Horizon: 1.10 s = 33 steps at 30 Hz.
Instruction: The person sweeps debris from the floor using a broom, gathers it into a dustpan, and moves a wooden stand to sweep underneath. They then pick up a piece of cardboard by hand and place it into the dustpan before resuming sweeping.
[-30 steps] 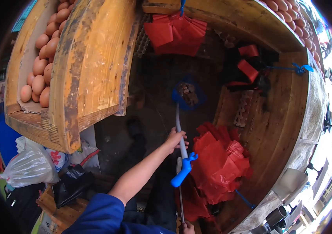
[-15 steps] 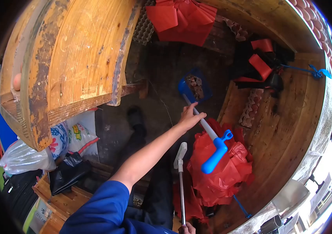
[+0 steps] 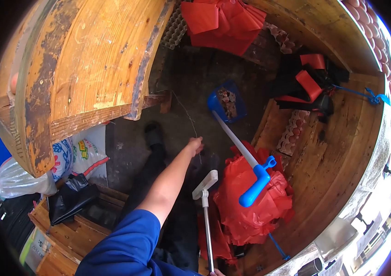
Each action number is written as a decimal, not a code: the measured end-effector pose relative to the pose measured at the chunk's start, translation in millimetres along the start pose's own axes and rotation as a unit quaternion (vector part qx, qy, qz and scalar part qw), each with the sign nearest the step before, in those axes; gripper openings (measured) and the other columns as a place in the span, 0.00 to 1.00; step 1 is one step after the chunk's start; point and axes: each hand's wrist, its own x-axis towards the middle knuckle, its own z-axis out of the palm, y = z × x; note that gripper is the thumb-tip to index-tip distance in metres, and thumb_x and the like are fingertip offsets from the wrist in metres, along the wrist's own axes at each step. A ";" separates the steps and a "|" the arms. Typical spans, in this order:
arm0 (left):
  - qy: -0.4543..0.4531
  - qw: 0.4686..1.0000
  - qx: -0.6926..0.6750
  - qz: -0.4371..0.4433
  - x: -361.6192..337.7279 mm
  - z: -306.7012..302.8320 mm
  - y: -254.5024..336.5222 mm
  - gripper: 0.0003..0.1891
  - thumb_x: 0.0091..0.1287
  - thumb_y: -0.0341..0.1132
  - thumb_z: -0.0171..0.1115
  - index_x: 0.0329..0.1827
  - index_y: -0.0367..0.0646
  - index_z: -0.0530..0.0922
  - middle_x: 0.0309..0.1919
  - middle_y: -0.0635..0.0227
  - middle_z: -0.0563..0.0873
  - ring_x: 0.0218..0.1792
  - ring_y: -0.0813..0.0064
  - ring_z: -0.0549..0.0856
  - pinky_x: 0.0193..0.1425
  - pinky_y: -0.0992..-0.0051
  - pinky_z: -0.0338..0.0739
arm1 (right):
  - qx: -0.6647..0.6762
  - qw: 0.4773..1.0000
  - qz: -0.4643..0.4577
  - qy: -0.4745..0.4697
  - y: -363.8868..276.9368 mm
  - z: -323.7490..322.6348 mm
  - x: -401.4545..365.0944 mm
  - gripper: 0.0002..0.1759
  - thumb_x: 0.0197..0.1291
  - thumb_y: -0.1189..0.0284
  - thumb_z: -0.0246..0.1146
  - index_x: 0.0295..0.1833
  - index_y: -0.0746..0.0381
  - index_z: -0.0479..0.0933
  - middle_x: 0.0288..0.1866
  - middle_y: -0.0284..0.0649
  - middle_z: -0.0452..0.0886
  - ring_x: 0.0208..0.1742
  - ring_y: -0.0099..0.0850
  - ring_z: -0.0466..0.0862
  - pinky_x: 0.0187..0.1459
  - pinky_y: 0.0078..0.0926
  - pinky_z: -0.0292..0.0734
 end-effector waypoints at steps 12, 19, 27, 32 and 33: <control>-0.243 0.691 0.474 0.489 -361.8 -87.1 -43.5 0.06 0.57 0.29 0.57 0.36 0.43 0.80 0.28 0.58 0.85 0.31 0.56 0.85 0.36 0.61 0.79 | -0.200 0.975 -0.023 -0.092 -27.8 6.7 69.9 0.14 0.63 0.67 0.54 0.46 0.66 0.76 0.24 0.44 0.80 0.22 0.34 0.80 0.24 0.35 0.76; -0.209 0.685 0.272 0.643 -511.8 -113.5 -8.0 0.05 0.61 0.26 0.59 0.27 0.38 0.74 0.25 0.63 0.77 0.29 0.62 0.76 0.36 0.68 0.71 | -0.197 0.959 -0.169 -0.116 -69.4 45.0 106.8 0.12 0.63 0.70 0.50 0.41 0.67 0.75 0.21 0.36 0.75 0.18 0.27 0.76 0.18 0.28 0.70; -0.193 0.774 -0.153 0.584 -688.4 -196.1 16.1 0.11 0.64 0.35 0.60 0.27 0.39 0.73 0.56 0.43 0.78 0.46 0.55 0.84 0.51 0.61 0.78 | -0.157 0.965 -0.091 -0.188 -144.2 91.0 177.9 0.08 0.64 0.69 0.49 0.36 0.60 0.70 0.22 0.35 0.71 0.19 0.29 0.72 0.17 0.30 0.70; -0.068 0.424 -0.241 0.870 -770.0 -295.5 23.9 0.11 0.67 0.39 0.58 0.45 0.42 0.73 0.27 0.75 0.79 0.39 0.86 0.79 0.62 0.65 0.67 | -0.164 0.963 -0.160 -0.144 -132.5 84.1 172.9 0.09 0.60 0.71 0.47 0.37 0.65 0.71 0.17 0.39 0.70 0.12 0.31 0.69 0.15 0.32 0.67; 0.011 0.450 -0.225 0.864 -734.7 -289.3 45.1 0.11 0.67 0.38 0.59 0.46 0.42 0.74 0.29 0.73 0.80 0.39 0.83 0.79 0.58 0.67 0.69 | -0.156 0.964 -0.162 -0.139 -128.6 81.8 166.7 0.09 0.61 0.71 0.47 0.35 0.65 0.71 0.17 0.39 0.70 0.12 0.31 0.69 0.15 0.32 0.66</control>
